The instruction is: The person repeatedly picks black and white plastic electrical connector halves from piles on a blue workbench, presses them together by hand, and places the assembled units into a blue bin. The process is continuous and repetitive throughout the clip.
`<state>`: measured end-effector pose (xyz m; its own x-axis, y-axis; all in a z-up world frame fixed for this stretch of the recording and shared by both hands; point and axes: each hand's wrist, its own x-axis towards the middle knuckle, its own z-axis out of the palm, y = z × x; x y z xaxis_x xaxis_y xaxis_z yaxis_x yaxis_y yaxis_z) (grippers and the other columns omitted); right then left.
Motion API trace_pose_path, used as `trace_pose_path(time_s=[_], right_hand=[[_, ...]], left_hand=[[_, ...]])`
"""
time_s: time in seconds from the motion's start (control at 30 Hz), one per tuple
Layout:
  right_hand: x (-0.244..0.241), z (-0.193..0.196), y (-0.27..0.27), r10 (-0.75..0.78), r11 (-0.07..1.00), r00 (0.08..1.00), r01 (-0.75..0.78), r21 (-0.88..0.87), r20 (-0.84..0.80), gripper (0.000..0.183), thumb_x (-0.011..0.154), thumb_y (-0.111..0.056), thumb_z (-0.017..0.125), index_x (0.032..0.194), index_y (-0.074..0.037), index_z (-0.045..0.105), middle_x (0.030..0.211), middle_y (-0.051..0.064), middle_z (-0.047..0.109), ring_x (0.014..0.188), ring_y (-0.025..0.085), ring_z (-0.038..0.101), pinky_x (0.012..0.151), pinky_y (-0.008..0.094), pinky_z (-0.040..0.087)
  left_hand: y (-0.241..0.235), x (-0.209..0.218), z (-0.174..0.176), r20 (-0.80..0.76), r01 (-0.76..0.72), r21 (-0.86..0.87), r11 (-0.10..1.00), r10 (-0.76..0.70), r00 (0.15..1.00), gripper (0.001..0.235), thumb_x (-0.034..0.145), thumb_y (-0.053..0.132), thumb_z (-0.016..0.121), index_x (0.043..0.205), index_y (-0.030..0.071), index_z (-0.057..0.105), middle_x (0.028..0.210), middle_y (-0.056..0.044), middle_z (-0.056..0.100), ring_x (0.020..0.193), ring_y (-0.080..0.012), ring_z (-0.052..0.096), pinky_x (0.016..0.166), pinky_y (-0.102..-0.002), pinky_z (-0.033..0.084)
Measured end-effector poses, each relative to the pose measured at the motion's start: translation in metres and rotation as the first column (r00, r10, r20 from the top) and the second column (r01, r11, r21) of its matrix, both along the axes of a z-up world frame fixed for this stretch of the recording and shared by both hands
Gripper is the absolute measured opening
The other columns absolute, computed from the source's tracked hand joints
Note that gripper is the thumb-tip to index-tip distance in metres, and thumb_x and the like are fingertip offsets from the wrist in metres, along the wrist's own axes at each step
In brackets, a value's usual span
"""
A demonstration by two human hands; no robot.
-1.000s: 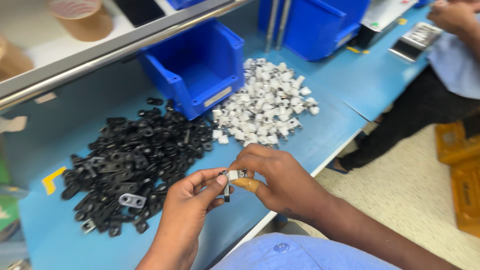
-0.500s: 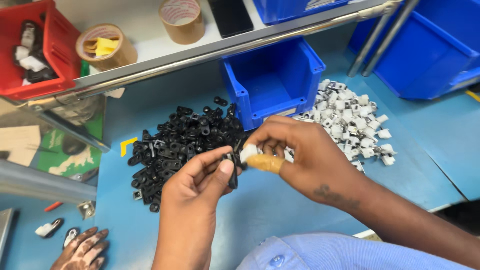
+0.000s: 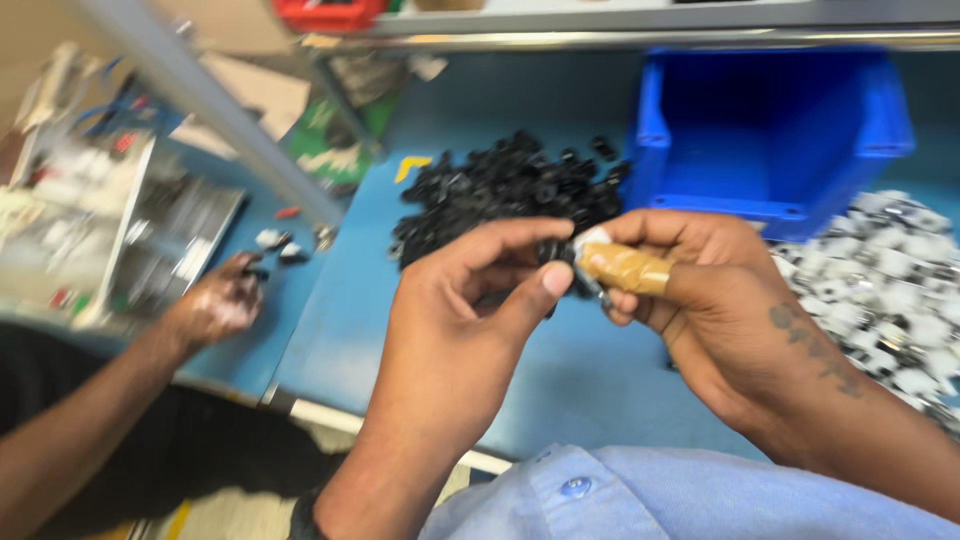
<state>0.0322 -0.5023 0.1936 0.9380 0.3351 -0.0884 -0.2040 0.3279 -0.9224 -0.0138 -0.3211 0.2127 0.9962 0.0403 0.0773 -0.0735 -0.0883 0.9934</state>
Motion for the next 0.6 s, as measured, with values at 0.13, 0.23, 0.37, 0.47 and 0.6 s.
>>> trace_pose_path(time_s=[0.13,0.23,0.37,0.47,0.6], right_hand=[[-0.011,0.016,0.014,-0.004,1.0,0.981,0.01,-0.027,0.194,0.018,0.092,0.001,0.065,0.107,0.009,0.07,0.095,0.01,0.07,0.076,0.013,0.059,0.07,0.026,0.049],[-0.023,0.035,0.024,0.01,0.991,0.941,0.036,-0.128,0.339,0.018,0.093,0.002,0.065,0.11,0.007,0.07,0.093,0.01,0.07,0.076,0.011,0.061,0.07,0.024,0.051],[-0.027,0.052,0.037,0.073,0.98,0.904,0.013,-0.198,0.421,0.018,0.094,-0.001,0.065,0.11,0.005,0.069,0.092,0.01,0.072,0.077,0.011,0.068,0.074,0.022,0.057],[-0.026,0.06,0.046,0.065,0.965,0.892,0.059,-0.257,0.447,0.02,0.09,-0.004,0.069,0.108,0.004,0.07,0.095,0.008,0.074,0.081,0.01,0.072,0.077,0.022,0.061],[-0.027,0.057,0.053,0.072,0.876,0.905,0.144,-0.461,0.419,0.017,0.094,-0.009,0.077,0.105,0.003,0.079,0.089,0.011,0.08,0.075,0.012,0.071,0.063,0.024,0.054]], left_hand=[[-0.005,-0.019,0.005,-0.119,-0.169,-0.298,0.94,0.139,0.983,0.053,0.089,0.018,0.077,0.14,0.012,0.064,0.1,-0.001,0.072,0.088,-0.0089,0.072,0.074,-0.025,0.063],[-0.008,-0.033,0.01,-0.077,-0.201,-0.247,0.948,0.187,0.979,0.057,0.087,0.018,0.076,0.141,0.007,0.06,0.095,-0.004,0.071,0.086,-0.0102,0.07,0.076,-0.023,0.058],[0.001,-0.044,0.018,0.052,-0.249,-0.232,0.94,0.268,0.962,0.049,0.093,0.014,0.074,0.138,-0.002,0.063,0.106,-0.009,0.072,0.089,-0.0111,0.069,0.081,-0.025,0.059],[0.01,-0.046,0.024,0.099,-0.269,-0.16,0.95,0.287,0.953,0.044,0.095,0.01,0.069,0.138,-0.002,0.063,0.109,-0.012,0.077,0.09,-0.0107,0.071,0.081,-0.024,0.06],[0.023,-0.04,0.029,0.117,-0.182,-0.04,0.983,0.185,0.976,0.047,0.095,0.004,0.068,0.141,0.004,0.06,0.109,-0.009,0.079,0.096,-0.0108,0.076,0.081,-0.023,0.065]])
